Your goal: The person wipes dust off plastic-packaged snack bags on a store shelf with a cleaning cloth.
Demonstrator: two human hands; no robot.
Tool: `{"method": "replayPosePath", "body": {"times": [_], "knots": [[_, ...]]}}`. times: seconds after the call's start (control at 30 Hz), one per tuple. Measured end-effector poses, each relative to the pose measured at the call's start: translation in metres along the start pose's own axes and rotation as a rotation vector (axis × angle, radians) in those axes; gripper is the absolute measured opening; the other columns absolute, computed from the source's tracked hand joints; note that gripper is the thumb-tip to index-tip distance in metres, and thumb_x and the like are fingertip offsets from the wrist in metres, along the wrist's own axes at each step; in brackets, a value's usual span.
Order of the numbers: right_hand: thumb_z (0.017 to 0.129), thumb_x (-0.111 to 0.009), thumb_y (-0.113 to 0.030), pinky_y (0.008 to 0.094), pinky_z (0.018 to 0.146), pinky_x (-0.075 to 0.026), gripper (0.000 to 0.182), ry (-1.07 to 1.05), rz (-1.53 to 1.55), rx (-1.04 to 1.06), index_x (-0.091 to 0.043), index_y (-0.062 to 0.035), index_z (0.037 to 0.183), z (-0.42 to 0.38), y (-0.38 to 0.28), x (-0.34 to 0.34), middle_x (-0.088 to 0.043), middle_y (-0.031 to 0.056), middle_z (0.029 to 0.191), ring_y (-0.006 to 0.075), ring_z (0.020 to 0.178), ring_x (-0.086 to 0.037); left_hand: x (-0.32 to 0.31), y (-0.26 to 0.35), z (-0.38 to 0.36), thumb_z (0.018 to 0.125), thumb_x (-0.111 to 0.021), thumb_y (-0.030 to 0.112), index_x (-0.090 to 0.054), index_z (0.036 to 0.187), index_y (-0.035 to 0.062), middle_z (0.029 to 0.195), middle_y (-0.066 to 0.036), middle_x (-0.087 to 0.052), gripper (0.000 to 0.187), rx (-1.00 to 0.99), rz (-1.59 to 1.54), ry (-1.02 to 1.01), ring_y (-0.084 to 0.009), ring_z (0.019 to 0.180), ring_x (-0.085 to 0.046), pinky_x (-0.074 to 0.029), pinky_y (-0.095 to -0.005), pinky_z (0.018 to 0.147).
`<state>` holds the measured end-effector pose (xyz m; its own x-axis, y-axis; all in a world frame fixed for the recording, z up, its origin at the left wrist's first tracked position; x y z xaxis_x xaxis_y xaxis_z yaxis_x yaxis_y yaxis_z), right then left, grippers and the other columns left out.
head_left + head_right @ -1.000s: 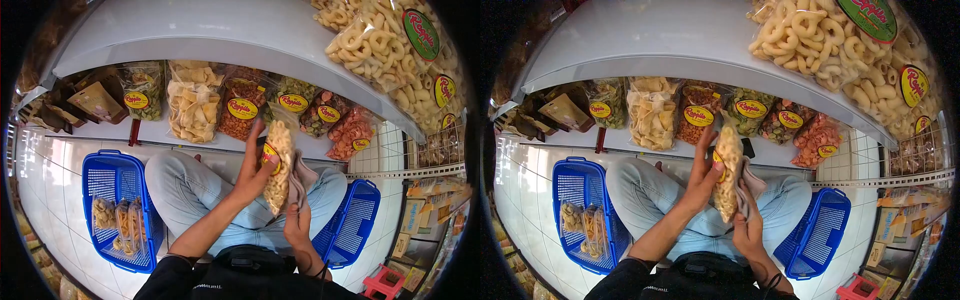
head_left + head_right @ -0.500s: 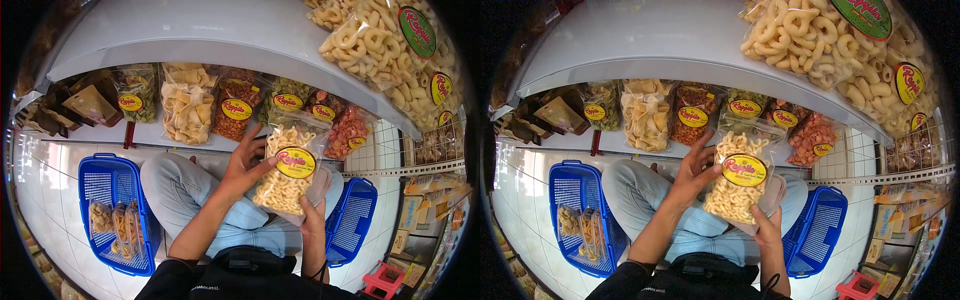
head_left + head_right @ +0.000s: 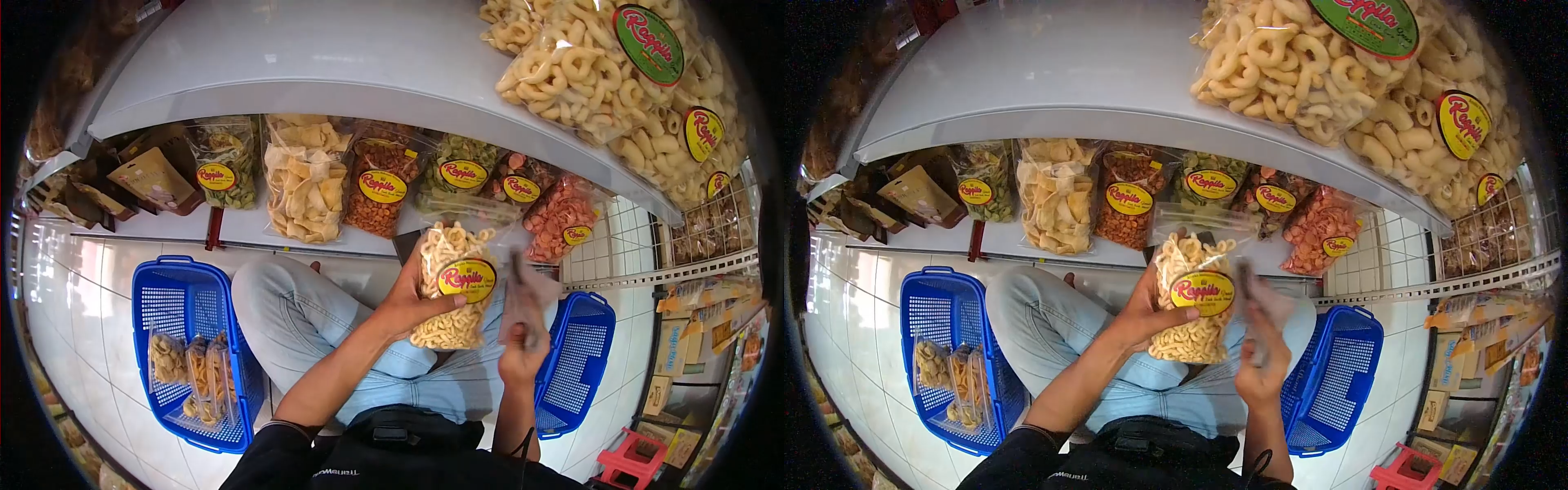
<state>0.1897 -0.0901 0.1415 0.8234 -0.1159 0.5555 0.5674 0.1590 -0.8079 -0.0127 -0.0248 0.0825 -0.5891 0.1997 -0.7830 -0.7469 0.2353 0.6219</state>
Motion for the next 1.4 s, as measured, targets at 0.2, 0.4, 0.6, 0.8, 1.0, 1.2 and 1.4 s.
{"method": "replayPosePath", "body": {"times": [0.2,0.4,0.6,0.8,1.0,1.2,1.4], "knots": [[0.074,-0.068,-0.001,0.0617,0.126,-0.022,0.076,-0.329,-0.533,0.568,-0.064,-0.0186,0.148,0.049,-0.088,-0.053,-0.069,0.0081,0.141,0.0279,0.151,-0.048,0.022,-0.023,0.003,0.088,-0.081,0.0,-0.024,0.166,0.0101,0.161,-0.012,-0.044,0.097,-0.046,0.099,-0.079,-0.0236,0.145,-0.049,-0.044,-0.0404,0.119],[0.071,-0.066,0.007,0.0625,0.125,-0.025,0.077,-0.373,-0.447,0.562,-0.067,-0.0174,0.144,0.073,-0.103,-0.066,-0.069,0.0148,0.14,0.0288,0.148,-0.051,0.02,-0.001,-0.006,0.086,-0.084,0.005,-0.031,0.161,0.0044,0.157,-0.013,-0.048,0.092,-0.221,0.503,-0.057,-0.0229,0.142,-0.052,-0.045,-0.0395,0.118],[0.073,-0.069,0.001,0.0601,0.126,-0.027,0.077,-0.35,-0.448,0.517,-0.063,-0.0185,0.147,0.091,-0.095,-0.053,-0.07,0.0139,0.137,0.0308,0.144,-0.055,0.02,0.0,-0.004,0.081,-0.085,-0.003,-0.024,0.164,0.0021,0.156,-0.013,-0.048,0.103,-0.05,0.382,-0.031,-0.02,0.14,-0.051,-0.044,-0.0358,0.116],[0.078,-0.062,0.0,0.0583,0.126,-0.027,0.068,-0.238,-0.402,0.395,-0.064,-0.0158,0.145,0.105,-0.068,-0.031,-0.072,0.0155,0.131,0.038,0.136,-0.058,0.003,0.014,-0.004,0.086,-0.081,-0.002,-0.012,0.17,0.006,0.157,-0.013,-0.046,0.109,-0.044,0.09,-0.029,-0.0209,0.143,-0.049,-0.042,-0.0361,0.117],[0.08,-0.057,0.003,0.057,0.127,-0.025,0.068,-0.254,-0.289,0.316,-0.063,-0.0148,0.146,0.109,-0.068,-0.029,-0.068,0.0172,0.139,0.0392,0.141,-0.054,0.008,0.0,-0.002,0.11,-0.055,0.032,-0.011,0.171,0.0119,0.164,-0.013,-0.041,0.079,0.041,-0.196,-0.007,-0.0241,0.146,-0.049,-0.043,-0.0399,0.119],[0.075,-0.064,0.007,0.0594,0.128,-0.02,0.081,-0.485,-0.44,0.479,-0.061,-0.0216,0.15,0.095,-0.089,-0.056,-0.067,0.0134,0.142,0.0319,0.154,-0.043,0.034,-0.025,-0.005,0.116,-0.036,0.041,-0.03,0.165,0.0057,0.155,-0.016,-0.053,0.06,0.204,-0.441,0.11,-0.0282,0.136,-0.06,-0.05,-0.0438,0.115],[0.074,-0.071,0.002,0.0624,0.129,-0.017,0.081,-0.613,-0.488,0.526,-0.062,-0.0238,0.15,0.051,-0.102,-0.062,-0.07,0.0096,0.138,0.0282,0.157,-0.039,0.029,-0.007,-0.005,0.113,-0.044,0.05,-0.05,0.153,0.0045,0.145,-0.018,-0.063,0.061,0.056,-0.885,-0.08,-0.0316,0.13,-0.065,-0.052,-0.0467,0.112]]}}
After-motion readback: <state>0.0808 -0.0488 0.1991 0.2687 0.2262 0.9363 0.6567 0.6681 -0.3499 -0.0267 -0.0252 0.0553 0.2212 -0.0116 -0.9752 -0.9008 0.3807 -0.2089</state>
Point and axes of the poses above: each hand's wrist, its own z-axis towards the middle knuckle, its own x-axis out of the back of the hand, y = z × x, the point moved 4 cm from there along z, towards the middle knuckle
